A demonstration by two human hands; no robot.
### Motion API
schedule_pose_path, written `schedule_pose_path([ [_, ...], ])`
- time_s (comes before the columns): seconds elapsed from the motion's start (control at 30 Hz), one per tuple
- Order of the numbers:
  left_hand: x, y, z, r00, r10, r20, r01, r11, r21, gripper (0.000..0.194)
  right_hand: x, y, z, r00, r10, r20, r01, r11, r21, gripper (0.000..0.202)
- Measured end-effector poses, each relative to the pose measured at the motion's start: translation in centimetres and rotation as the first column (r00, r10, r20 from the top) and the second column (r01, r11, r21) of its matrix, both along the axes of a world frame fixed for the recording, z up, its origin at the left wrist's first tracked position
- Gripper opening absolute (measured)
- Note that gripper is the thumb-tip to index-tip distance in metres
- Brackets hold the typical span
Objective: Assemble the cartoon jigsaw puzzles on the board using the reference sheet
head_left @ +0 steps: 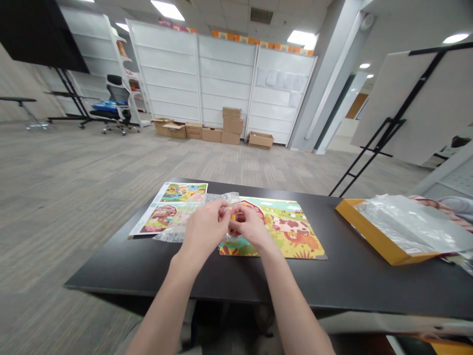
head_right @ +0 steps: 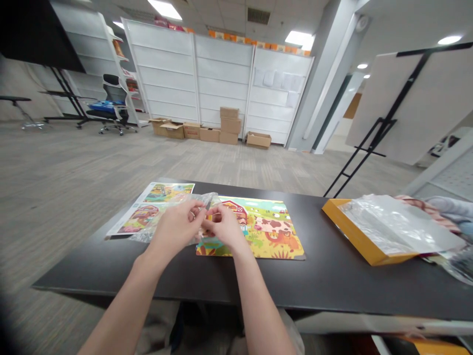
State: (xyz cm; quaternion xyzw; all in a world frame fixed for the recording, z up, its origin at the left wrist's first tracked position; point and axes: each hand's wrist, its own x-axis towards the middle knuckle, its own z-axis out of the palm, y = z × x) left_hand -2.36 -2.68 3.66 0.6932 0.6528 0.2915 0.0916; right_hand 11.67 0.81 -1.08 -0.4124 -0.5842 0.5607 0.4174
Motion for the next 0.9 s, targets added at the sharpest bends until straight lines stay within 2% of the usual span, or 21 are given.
schedule_pose_path([
  [0.1,0.0,0.0,-0.1,1.0,0.03,-0.008,-0.03,0.999,0.039,0.026,-1.2,-0.2,-0.3,0.993,0.111,-0.052,-0.104,0.987,0.126,0.031],
  [0.17,0.0,0.1,-0.2,0.999,0.033,-0.004,-0.033,0.998,0.061,0.027,-0.8,-0.3,-0.1,0.994,0.108,-0.012,-0.103,0.972,0.209,0.026],
  [0.3,0.3,0.2,-0.5,1.0,0.005,-0.02,-0.001,0.978,0.21,0.029,3.5,-0.2,0.9,0.973,-0.115,0.199,0.045,0.945,0.325,0.016],
  [0.37,1.1,-0.1,-0.5,0.998,-0.041,-0.04,0.051,0.955,0.292,0.028,6.5,-0.1,1.1,0.906,-0.269,0.327,0.138,0.918,0.371,0.013],
  [0.43,2.4,-0.5,-0.4,0.986,-0.159,-0.059,0.169,0.936,0.309,0.025,9.4,0.0,1.1,0.803,-0.388,0.451,0.211,0.894,0.394,0.011],
  [0.53,4.9,-0.9,-0.9,0.896,-0.43,-0.109,0.443,0.884,0.151,0.021,12.2,-0.1,0.6,0.669,-0.4,0.627,0.199,0.909,0.367,0.014],
  [0.6,6.3,-1.0,-1.8,0.837,-0.528,-0.143,0.533,0.846,0.002,0.021,12.9,-0.4,0.2,0.582,-0.382,0.718,0.131,0.915,0.381,0.016],
  [0.67,7.3,-0.8,-2.7,0.827,-0.533,-0.181,0.524,0.846,-0.097,0.025,13.0,-0.7,-0.1,0.499,-0.382,0.778,0.054,0.909,0.412,0.016],
  [0.73,7.7,-0.5,-3.4,0.85,-0.476,-0.226,0.452,0.879,-0.153,0.03,13.0,-1.2,-0.2,0.429,-0.37,0.824,-0.009,0.91,0.414,0.016],
  [0.8,7.9,-0.3,-3.7,0.862,-0.431,-0.265,0.394,0.9,-0.185,0.032,13.1,-1.6,-0.2,0.374,-0.343,0.861,-0.047,0.921,0.387,0.015],
  [0.9,8.1,-0.3,-3.6,0.844,-0.446,-0.299,0.401,0.894,-0.2,0.028,13.6,-2.1,0.2,0.321,-0.314,0.893,-0.044,0.937,0.345,0.018],
])
